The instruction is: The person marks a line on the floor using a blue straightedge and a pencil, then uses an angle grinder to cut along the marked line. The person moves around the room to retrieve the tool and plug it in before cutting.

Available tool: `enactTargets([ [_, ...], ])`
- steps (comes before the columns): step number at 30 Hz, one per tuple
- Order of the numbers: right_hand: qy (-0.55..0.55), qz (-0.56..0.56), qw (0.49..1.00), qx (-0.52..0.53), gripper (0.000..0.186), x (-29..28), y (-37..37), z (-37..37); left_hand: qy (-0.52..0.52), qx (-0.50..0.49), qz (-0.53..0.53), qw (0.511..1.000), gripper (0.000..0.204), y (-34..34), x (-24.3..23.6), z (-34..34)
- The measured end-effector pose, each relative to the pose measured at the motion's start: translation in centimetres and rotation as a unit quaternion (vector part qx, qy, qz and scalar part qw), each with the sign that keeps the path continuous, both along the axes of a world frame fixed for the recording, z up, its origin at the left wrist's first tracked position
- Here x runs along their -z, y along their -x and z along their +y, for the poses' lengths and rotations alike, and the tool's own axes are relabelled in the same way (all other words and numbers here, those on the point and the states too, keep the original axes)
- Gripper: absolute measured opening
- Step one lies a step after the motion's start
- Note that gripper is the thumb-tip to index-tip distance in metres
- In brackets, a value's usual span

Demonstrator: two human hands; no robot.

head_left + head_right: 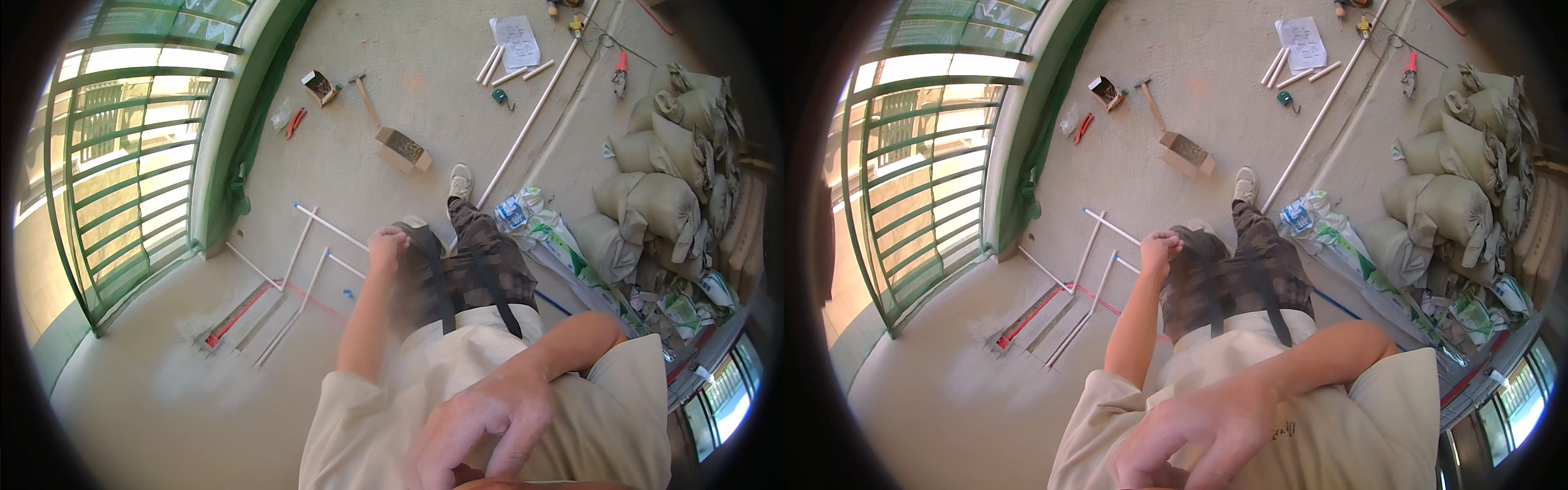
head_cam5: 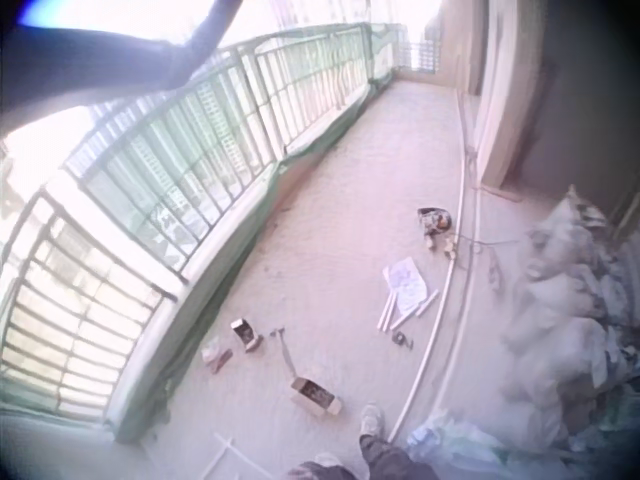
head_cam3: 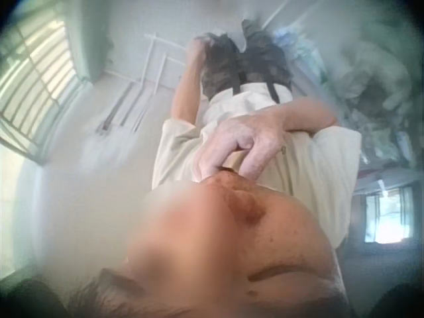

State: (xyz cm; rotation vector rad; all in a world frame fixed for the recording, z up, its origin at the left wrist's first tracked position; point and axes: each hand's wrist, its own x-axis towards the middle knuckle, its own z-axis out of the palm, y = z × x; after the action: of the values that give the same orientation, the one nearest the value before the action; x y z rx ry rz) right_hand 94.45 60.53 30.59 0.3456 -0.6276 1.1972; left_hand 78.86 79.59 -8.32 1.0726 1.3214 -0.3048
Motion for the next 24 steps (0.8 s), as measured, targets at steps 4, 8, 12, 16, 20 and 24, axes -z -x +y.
enactTargets([
  [4, 0.056, 0.007, 0.998, -0.023, 0.038, 1.6, -3.9, 2.2, 0.002, -0.003, 0.012, 1.0, 0.01, -5.0, 3.4, 2.9],
  [8, 0.169, 0.038, 0.983, -0.054, 0.036, 1.3, -6.0, 4.7, -0.004, 0.044, 0.018, 0.999, 0.011, -8.9, 6.7, 6.3],
  [12, 0.166, 0.016, 0.986, -0.016, 0.02, 3.9, -8.6, 9.0, -0.041, 0.141, 0.034, 0.989, 0.004, -11.1, 10.2, 10.0],
  [16, 0.25, -0.012, 0.968, 0.02, 0.018, 4.1, -9.2, 12.7, -0.104, 0.293, 0.017, 0.95, 0.01, -12.4, 14.5, 12.7],
  [20, 0.287, 0.007, 0.957, -0.03, 0.04, 3.3, -8.0, 17.2, -0.147, 0.365, -0.055, 0.918, 0.009, -13.1, 17.4, 14.9],
  [24, 0.172, 0.122, 0.975, 0.068, 0.043, 3.7, -5.7, 23.7, -0.134, 0.416, -0.023, 0.899, 0.014, -13.2, 17.2, 18.1],
])
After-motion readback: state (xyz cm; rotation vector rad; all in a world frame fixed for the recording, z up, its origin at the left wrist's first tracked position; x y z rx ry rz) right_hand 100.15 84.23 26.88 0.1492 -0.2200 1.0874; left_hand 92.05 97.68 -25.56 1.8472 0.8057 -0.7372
